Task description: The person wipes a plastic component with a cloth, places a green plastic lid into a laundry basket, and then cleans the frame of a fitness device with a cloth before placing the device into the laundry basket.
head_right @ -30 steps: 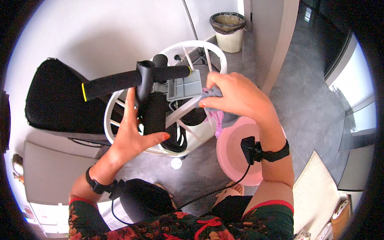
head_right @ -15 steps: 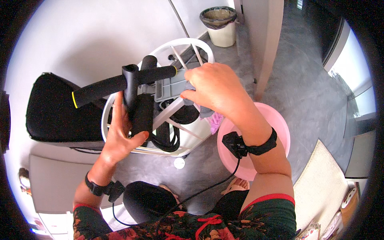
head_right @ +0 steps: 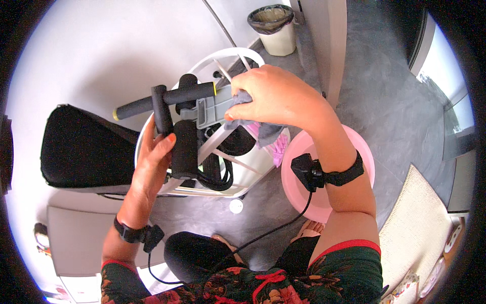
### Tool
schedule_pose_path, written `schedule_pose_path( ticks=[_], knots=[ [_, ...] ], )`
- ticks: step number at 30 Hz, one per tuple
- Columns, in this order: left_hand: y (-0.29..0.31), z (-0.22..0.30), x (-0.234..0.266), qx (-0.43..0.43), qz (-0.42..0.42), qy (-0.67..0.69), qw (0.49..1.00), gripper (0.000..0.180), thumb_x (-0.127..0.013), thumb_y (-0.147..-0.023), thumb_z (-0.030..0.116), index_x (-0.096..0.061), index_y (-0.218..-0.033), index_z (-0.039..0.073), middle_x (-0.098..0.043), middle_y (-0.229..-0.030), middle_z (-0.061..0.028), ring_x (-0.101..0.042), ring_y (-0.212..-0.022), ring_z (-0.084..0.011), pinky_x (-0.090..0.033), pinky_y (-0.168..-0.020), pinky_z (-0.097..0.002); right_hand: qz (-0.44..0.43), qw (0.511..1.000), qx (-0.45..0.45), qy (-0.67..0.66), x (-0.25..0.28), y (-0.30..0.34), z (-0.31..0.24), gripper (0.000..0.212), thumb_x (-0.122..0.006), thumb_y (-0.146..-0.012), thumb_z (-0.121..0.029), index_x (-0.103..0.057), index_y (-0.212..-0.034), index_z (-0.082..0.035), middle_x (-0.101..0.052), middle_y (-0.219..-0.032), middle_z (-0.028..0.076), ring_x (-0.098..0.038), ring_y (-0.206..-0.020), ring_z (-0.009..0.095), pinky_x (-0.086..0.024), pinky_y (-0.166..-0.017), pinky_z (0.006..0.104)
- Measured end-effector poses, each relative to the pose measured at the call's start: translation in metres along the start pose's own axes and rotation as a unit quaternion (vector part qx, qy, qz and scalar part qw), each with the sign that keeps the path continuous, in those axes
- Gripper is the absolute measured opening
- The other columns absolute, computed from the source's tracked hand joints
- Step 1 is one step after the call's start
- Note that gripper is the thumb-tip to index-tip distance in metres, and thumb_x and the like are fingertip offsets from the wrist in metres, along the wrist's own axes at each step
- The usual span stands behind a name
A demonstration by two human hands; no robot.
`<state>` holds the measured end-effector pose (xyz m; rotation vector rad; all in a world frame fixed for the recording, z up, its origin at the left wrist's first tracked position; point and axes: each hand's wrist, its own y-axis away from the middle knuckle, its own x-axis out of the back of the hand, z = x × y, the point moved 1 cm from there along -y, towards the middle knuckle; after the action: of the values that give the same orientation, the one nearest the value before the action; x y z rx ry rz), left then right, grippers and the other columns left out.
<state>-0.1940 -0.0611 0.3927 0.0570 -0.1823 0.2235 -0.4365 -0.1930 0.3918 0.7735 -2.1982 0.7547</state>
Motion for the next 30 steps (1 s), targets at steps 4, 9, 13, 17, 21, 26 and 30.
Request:
schedule_pose_path(
  ticks=[4,9,13,17,21,26,30],
  knots=[
    [-0.025,-0.014,0.005,0.079,-0.032,0.089,0.992,0.076,-0.072,-0.084,0.026,-0.028,-0.141,0.002,-0.053,-0.123,-0.0144,-0.053,-0.114,-0.0234,-0.041,-0.097,-0.0385,-0.078,0.994,0.060,-0.037,0.006,0.007,0.008,0.041,-0.072,-0.074,-0.037,-0.067,-0.089,0.000,-0.065,-0.079,0.019,-0.063,-0.076,0.034,-0.048,-0.066,0.0412],
    [-0.049,-0.037,0.020,0.106,-0.005,0.093,0.990,0.060,-0.067,-0.087,0.040,-0.046,-0.131,0.004,-0.061,-0.111,-0.0128,-0.062,-0.099,-0.0242,-0.051,-0.087,-0.0382,-0.178,0.981,0.071,-0.028,-0.007,0.010,0.014,0.048,-0.069,-0.076,-0.043,-0.067,-0.089,0.003,-0.066,-0.083,0.021,-0.064,-0.078,0.033,-0.049,-0.067,0.0414],
    [-0.067,-0.041,0.026,0.110,0.004,0.114,0.987,0.055,-0.064,-0.089,0.042,-0.051,-0.127,0.006,-0.062,-0.111,-0.0130,-0.062,-0.097,-0.0248,-0.051,-0.087,-0.0385,-0.257,0.963,0.074,-0.028,-0.028,0.010,0.021,0.039,-0.071,-0.076,-0.036,-0.067,-0.085,0.001,-0.065,-0.074,0.017,-0.063,-0.069,0.030,-0.048,-0.064,0.0391],
    [-0.083,-0.064,0.059,0.126,0.006,0.097,0.987,0.050,-0.064,-0.090,0.036,-0.052,-0.124,0.002,-0.063,-0.108,-0.0133,-0.063,-0.097,-0.0246,-0.050,-0.088,-0.0386,-0.288,0.954,0.078,-0.008,-0.043,0.008,0.029,0.042,-0.069,-0.077,-0.040,-0.067,-0.085,0.001,-0.065,-0.078,0.018,-0.064,-0.074,0.032,-0.048,-0.067,0.0406],
    [-0.077,-0.063,0.057,0.140,0.046,0.073,0.986,0.034,-0.071,-0.084,0.026,-0.053,-0.101,0.003,-0.064,-0.093,-0.0094,-0.062,-0.071,-0.0151,-0.048,-0.059,-0.0300,-0.328,0.942,0.068,-0.014,-0.058,0.009,0.036,0.043,-0.068,-0.076,-0.041,-0.067,-0.085,0.001,-0.066,-0.082,0.019,-0.064,-0.078,0.033,-0.048,-0.069,0.0415],
    [-0.074,-0.063,0.073,0.109,0.135,-0.055,0.983,0.045,-0.072,-0.082,0.029,-0.050,-0.110,0.001,-0.063,-0.091,-0.0085,-0.059,-0.067,-0.0120,-0.045,-0.056,-0.0266,-0.317,0.946,0.072,-0.005,-0.064,0.008,0.035,0.043,-0.069,-0.076,-0.041,-0.067,-0.084,0.001,-0.066,-0.081,0.019,-0.063,-0.077,0.034,-0.048,-0.068,0.0420],
    [-0.066,-0.055,0.059,0.073,0.173,-0.106,0.976,0.058,-0.070,-0.082,0.028,-0.044,-0.127,0.002,-0.065,-0.094,-0.0066,-0.058,-0.072,-0.0108,-0.043,-0.063,-0.0279,-0.322,0.944,0.071,0.010,-0.065,0.009,0.034,0.043,-0.068,-0.076,-0.042,-0.068,-0.084,0.001,-0.066,-0.079,0.020,-0.063,-0.075,0.036,-0.048,-0.067,0.0429]
  ],
)
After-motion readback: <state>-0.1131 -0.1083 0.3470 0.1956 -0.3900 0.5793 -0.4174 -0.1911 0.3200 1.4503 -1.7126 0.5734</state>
